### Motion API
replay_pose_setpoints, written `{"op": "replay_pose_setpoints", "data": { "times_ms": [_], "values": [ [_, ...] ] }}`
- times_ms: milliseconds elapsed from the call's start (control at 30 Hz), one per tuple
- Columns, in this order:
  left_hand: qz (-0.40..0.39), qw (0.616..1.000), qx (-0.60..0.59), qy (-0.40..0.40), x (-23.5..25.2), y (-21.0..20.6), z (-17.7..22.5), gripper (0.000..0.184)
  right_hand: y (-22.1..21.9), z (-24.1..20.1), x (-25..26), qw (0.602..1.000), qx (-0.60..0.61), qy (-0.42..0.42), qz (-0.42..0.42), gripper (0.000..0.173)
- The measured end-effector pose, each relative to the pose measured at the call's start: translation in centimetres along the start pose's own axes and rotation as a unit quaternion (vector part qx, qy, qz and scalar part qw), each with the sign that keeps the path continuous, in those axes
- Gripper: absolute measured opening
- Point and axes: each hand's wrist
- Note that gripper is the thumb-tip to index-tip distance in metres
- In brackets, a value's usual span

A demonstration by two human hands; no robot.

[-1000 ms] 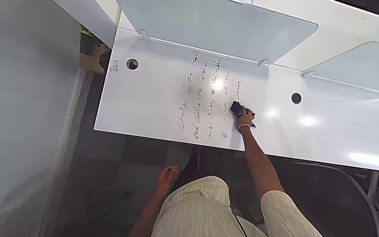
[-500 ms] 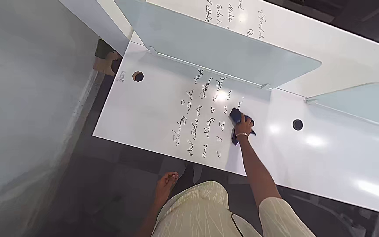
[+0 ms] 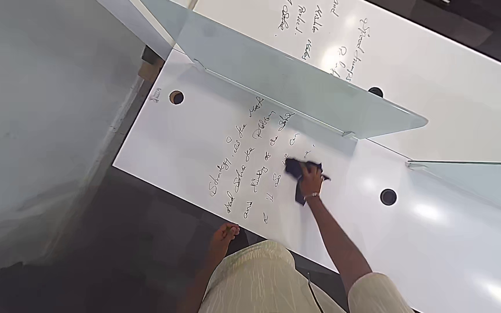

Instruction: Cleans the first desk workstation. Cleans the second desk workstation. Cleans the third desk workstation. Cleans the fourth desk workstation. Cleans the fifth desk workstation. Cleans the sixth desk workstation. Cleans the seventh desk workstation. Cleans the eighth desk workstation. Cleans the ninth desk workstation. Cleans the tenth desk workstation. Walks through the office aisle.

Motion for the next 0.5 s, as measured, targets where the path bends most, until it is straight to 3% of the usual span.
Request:
{"op": "replay_pose_setpoints", "data": {
  "times_ms": [100, 167, 233, 300, 400, 467, 500],
  "values": [
    [0.018, 1.0, 0.005, 0.013, -0.7, -1.5, 0.0, 0.022, 3.0, 0.5, 9.8, 0.996, 0.01, -0.055, 0.071, 0.053],
    [0.026, 0.999, 0.016, 0.024, -1.3, -2.3, -0.3, 0.022, 4.0, -0.2, 11.8, 0.994, 0.024, -0.069, 0.075, 0.06],
    [0.027, 0.999, 0.019, 0.026, -1.9, -2.8, -1.0, 0.022, 3.4, -0.9, 10.0, 0.996, 0.027, -0.065, 0.045, 0.063],
    [0.023, 0.999, 0.021, 0.027, -2.1, -3.0, -0.9, 0.022, 1.1, -2.0, 4.9, 1.0, 0.008, -0.023, -0.007, 0.058],
    [0.025, 0.999, 0.01, 0.024, -2.3, -3.2, -0.6, 0.023, -2.4, -2.2, -5.1, 0.984, -0.001, 0.14, -0.106, 0.062],
    [0.027, 0.999, 0.005, 0.025, -2.4, -2.8, -0.6, 0.023, -3.1, -1.2, -5.4, 0.972, 0.0, 0.208, -0.111, 0.063],
    [0.027, 0.999, 0.007, 0.027, -2.5, -2.6, -0.6, 0.023, -2.0, -0.9, -3.4, 0.974, 0.002, 0.197, -0.112, 0.059]
  ]
}}
Point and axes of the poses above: each hand's wrist, its own x-axis towards the middle knuckle, its own y-axis out of the back of the hand, z = x × y, and after that the axes turned 4 degrees about z, right-handed
